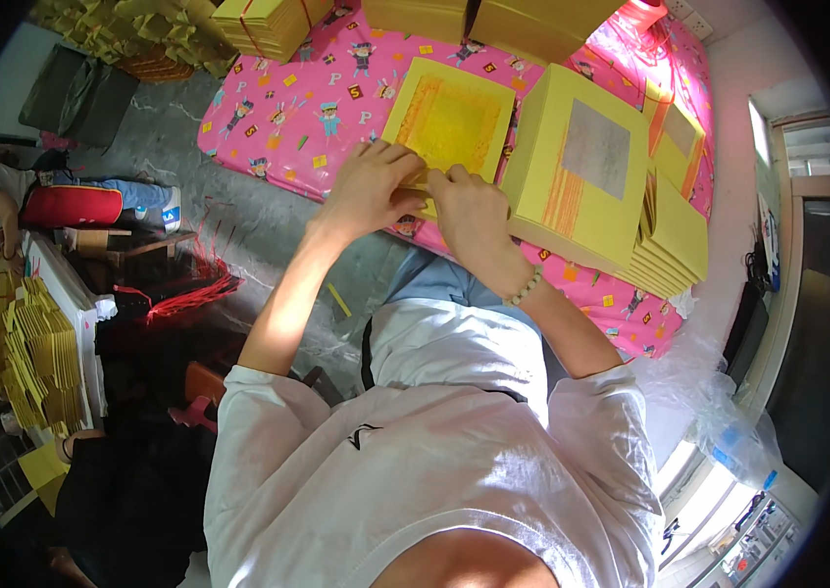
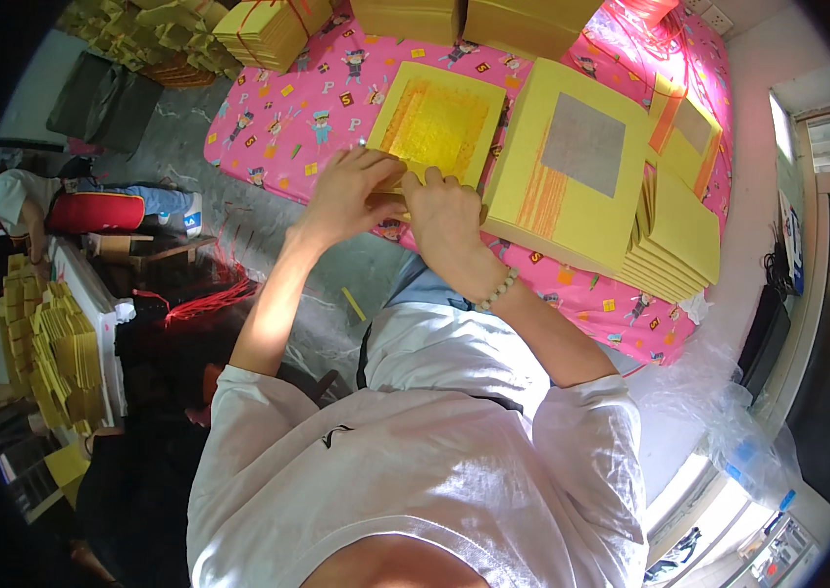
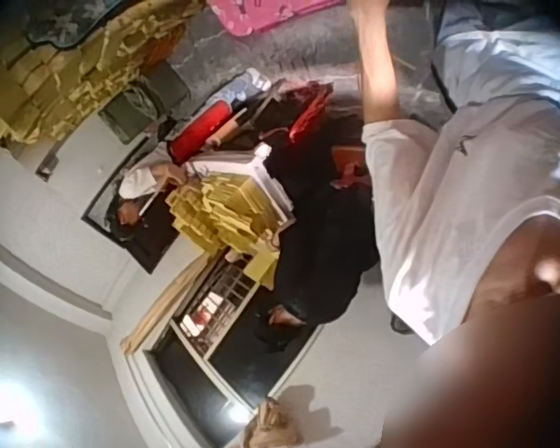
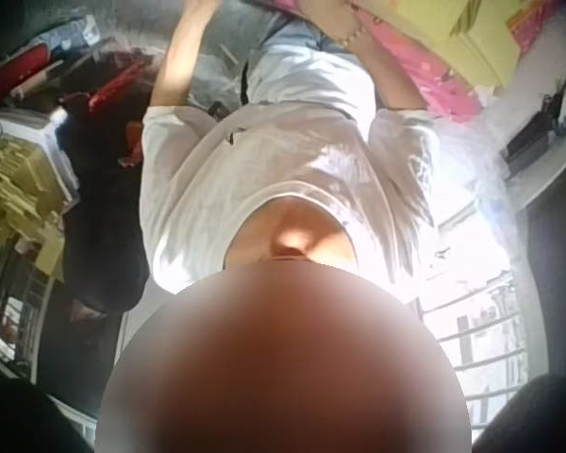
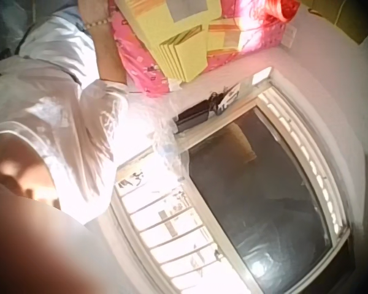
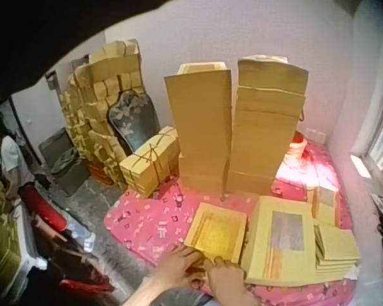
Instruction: The recorder is manually sorting and stacking yellow paper sheets from one stack to another.
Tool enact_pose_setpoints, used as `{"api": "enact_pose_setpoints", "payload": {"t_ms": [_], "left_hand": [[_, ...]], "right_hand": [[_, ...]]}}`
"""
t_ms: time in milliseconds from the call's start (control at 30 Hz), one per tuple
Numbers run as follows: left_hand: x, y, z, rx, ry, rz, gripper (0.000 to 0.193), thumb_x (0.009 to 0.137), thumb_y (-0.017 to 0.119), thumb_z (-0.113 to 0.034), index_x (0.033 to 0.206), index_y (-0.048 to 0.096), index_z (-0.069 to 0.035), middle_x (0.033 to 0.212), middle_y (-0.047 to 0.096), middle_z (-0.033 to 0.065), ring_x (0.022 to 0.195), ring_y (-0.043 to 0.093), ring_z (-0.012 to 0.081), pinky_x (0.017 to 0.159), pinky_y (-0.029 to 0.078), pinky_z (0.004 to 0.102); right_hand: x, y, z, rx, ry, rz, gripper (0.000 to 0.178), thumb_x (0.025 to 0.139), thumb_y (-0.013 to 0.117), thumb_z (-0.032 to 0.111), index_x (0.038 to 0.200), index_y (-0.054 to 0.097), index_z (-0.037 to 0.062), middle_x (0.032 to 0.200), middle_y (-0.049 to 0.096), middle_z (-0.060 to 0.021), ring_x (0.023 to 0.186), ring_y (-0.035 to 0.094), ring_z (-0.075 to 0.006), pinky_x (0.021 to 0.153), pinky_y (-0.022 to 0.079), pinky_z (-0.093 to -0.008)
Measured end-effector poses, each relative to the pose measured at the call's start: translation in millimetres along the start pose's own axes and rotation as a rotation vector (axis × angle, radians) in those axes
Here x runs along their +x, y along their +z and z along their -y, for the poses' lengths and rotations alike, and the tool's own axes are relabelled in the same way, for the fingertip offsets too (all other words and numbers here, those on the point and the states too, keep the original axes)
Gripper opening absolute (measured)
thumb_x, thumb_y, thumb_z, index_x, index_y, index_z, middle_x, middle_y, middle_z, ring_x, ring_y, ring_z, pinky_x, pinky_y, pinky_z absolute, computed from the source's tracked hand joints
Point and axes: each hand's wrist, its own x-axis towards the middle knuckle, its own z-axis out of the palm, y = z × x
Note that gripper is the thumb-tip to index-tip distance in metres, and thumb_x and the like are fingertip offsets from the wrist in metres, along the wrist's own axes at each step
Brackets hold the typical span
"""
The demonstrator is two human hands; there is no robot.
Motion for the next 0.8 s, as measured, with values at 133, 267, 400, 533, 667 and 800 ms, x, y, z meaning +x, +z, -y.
{"api": "enact_pose_setpoints", "payload": {"t_ms": [133,267,400,533,667,800], "left_hand": [[4.2,4.3,0.7,-0.066,-0.043,0.047,0.03,0.075,0.066,-0.009,0.104,0.062,-0.008,0.094,0.063,0.0098,0.088,0.058,0.029,0.079,0.046,0.0385],[2.9,-8.3,7.9,-0.176,-0.099,-0.236,0.029,0.079,0.059,0.0,0.106,0.062,-0.008,0.094,0.063,0.0124,0.083,0.062,0.0271,0.074,0.049,0.0354],[-2.3,-25.2,6.1,-0.534,-0.312,-0.335,0.026,0.086,0.054,0.001,0.11,0.061,-0.004,0.096,0.066,0.0094,0.087,0.063,0.0191,0.077,0.049,0.0302],[-3.2,-47.4,-8.4,-1.112,-0.245,-0.383,0.022,0.091,0.055,-0.006,0.112,0.06,-0.001,0.104,0.065,0.005,0.098,0.06,0.0131,0.085,0.046,0.028],[-6.6,-43.6,-9.7,-1.328,-0.126,-0.233,0.026,0.09,0.06,-0.011,0.115,0.059,-0.002,0.109,0.064,0.0056,0.1,0.059,0.0128,0.088,0.046,0.0295],[4.7,-32.3,-24.5,-1.439,-0.113,-0.209,0.027,0.09,0.061,-0.012,0.115,0.058,-0.002,0.109,0.064,0.0057,0.101,0.059,0.0127,0.088,0.046,0.0295]], "right_hand": [[1.9,-15.3,0.9,0.125,-0.016,-0.12,0.025,0.084,0.06,0.015,0.106,0.057,0.0027,0.1,0.057,-0.0192,0.101,0.056,-0.0352,0.084,0.047,-0.0423],[-2.6,-45.6,15.2,0.427,0.012,-0.367,0.055,0.083,0.063,0.012,0.132,0.04,0.0,0.139,0.031,-0.0255,0.132,0.028,-0.0415,0.108,0.028,-0.0466],[-5.9,-56.9,14.9,0.705,0.09,-0.414,0.077,0.084,0.064,0.013,0.141,0.015,-0.0054,0.143,0.02,-0.0267,0.135,0.022,-0.0415,0.111,0.022,-0.0458],[3.8,-58.1,-0.4,0.883,0.172,-0.384,0.095,0.079,0.074,0.016,0.144,0.007,-0.0022,0.147,0.017,-0.0224,0.137,0.023,-0.032,0.111,0.025,-0.0419],[10.3,-72.3,-10.5,1.182,0.015,-0.223,0.108,0.072,0.081,0.021,0.145,0.004,-0.001,0.144,0.023,-0.0239,0.135,0.026,-0.0304,0.11,0.024,-0.0406],[7.2,-78.0,-14.5,1.615,0.068,-0.079,0.105,0.07,0.083,0.023,0.143,0.012,-0.0023,0.139,0.03,-0.022,0.131,0.032,-0.0298,0.109,0.029,-0.0373]]}}
